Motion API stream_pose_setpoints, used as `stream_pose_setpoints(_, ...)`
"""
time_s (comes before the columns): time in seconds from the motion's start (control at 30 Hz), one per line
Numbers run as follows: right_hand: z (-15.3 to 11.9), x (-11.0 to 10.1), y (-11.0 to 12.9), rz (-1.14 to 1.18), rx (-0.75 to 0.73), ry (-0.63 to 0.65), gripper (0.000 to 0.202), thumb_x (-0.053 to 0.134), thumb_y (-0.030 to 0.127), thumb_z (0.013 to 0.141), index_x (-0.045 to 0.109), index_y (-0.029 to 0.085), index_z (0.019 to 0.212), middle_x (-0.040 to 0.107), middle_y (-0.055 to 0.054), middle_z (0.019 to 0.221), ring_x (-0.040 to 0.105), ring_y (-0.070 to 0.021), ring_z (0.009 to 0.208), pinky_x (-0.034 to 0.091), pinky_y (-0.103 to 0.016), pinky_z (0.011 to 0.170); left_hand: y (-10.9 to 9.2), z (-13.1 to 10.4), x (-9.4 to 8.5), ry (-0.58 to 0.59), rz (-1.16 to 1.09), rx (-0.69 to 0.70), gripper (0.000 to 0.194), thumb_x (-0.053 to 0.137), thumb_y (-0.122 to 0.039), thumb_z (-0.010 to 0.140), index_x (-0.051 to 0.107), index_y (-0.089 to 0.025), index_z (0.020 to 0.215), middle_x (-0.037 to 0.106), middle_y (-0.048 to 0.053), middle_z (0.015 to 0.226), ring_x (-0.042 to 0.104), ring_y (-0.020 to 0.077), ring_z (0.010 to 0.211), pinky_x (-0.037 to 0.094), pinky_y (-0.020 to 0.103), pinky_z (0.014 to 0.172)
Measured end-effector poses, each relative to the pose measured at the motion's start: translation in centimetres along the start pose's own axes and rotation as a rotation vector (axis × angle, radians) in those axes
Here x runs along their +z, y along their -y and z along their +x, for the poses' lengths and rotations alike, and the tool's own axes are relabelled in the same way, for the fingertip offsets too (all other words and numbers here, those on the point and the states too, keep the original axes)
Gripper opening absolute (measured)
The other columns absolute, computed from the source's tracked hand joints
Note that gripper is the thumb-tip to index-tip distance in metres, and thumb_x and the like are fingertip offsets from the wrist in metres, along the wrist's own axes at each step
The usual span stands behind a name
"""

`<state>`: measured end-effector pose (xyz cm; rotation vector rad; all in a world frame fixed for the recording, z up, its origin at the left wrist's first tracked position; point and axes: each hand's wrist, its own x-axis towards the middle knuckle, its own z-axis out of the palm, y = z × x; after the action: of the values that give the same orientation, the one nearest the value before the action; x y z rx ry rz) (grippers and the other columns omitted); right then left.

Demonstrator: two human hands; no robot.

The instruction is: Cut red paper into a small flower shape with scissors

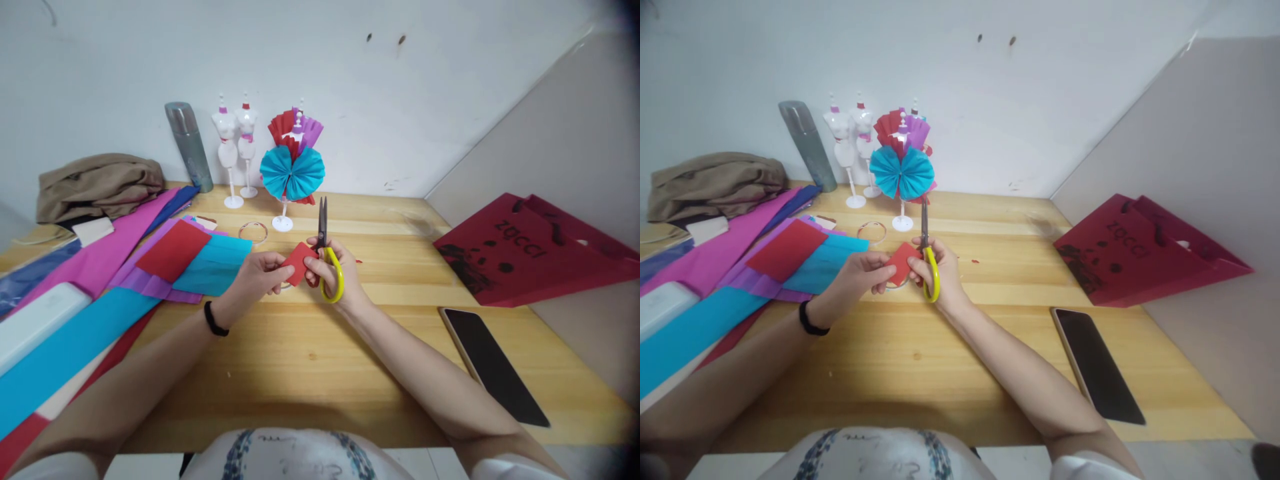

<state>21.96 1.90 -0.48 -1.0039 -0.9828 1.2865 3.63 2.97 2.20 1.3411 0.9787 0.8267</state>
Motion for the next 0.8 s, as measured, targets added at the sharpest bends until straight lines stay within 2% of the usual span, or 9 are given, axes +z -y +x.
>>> stream_pose_setpoints(0.17, 0.1, -0.3, 0.0, -0.037, -0.001, 0.028, 0.064, 0.102, 0.044, 0.060, 0.066, 0.024, 0.109, 0.060, 0.010, 0.071, 0.056, -0.0083, 0.046, 0.045, -0.021, 0.042, 0.4, 0.1, -0.2, -0.060, 0.086, 0.072, 0.022, 0.074, -0.039, 0.074, 0.070, -0.019, 0.067, 0.056, -0.004, 0.051, 0.045, 0.0094, 0.048, 0.032, 0.023, 0.049)
stream_pose_setpoints(0.27, 0.3, -0.8, 0.3, -0.102, -0.055, 0.054, 0.063, 0.104, 0.043, 0.061, 0.069, 0.025, 0.110, 0.062, 0.007, 0.077, 0.062, -0.0115, 0.058, 0.051, -0.024, 0.050, 0.4, 0.2, -0.4, -0.117, 0.255, 0.162, 0.019, 0.068, -0.033, 0.078, 0.070, -0.018, 0.065, 0.056, -0.003, 0.054, 0.044, 0.0100, 0.052, 0.030, 0.024, 0.052)
stream_pose_setpoints(0.37, 0.6, -1.1, 0.6, -0.158, -0.155, 0.064, 0.061, 0.107, 0.041, 0.058, 0.072, 0.026, 0.107, 0.066, 0.004, 0.080, 0.069, -0.0165, 0.073, 0.060, -0.030, 0.066, 0.2, 0.2, -0.7, -0.164, 0.465, 0.298, 0.020, 0.066, -0.024, 0.081, 0.065, -0.019, 0.061, 0.054, -0.004, 0.056, 0.045, 0.0106, 0.056, 0.031, 0.026, 0.056)
stream_pose_setpoints(0.5, 0.7, -0.9, 0.4, -0.198, -0.189, 0.050, 0.057, 0.106, 0.039, 0.055, 0.075, 0.025, 0.101, 0.068, 0.004, 0.077, 0.067, -0.0168, 0.071, 0.058, -0.032, 0.068, -0.1, -0.1, -0.9, -0.171, 0.659, 0.410, 0.022, 0.067, -0.019, 0.085, 0.063, -0.019, 0.064, 0.054, -0.004, 0.058, 0.044, 0.0109, 0.057, 0.030, 0.027, 0.058)
stream_pose_setpoints(0.7, 0.2, -0.2, 0.4, -0.181, -0.160, 0.039, 0.054, 0.104, 0.033, 0.053, 0.075, 0.026, 0.098, 0.066, 0.005, 0.075, 0.064, -0.0160, 0.069, 0.056, -0.031, 0.068, 0.1, -0.4, -0.5, -0.214, 0.705, 0.430, 0.024, 0.069, -0.017, 0.088, 0.063, -0.020, 0.065, 0.051, -0.005, 0.057, 0.043, 0.0113, 0.055, 0.031, 0.027, 0.057)
stream_pose_setpoints(0.8, 0.1, -0.2, 0.5, -0.168, -0.154, 0.015, 0.055, 0.104, 0.032, 0.053, 0.076, 0.026, 0.100, 0.066, 0.004, 0.077, 0.063, -0.0158, 0.071, 0.055, -0.031, 0.068, 0.3, -0.3, -0.5, -0.223, 0.676, 0.435, 0.019, 0.072, -0.016, 0.087, 0.069, -0.020, 0.069, 0.057, -0.004, 0.060, 0.048, 0.0125, 0.058, 0.034, 0.027, 0.059)
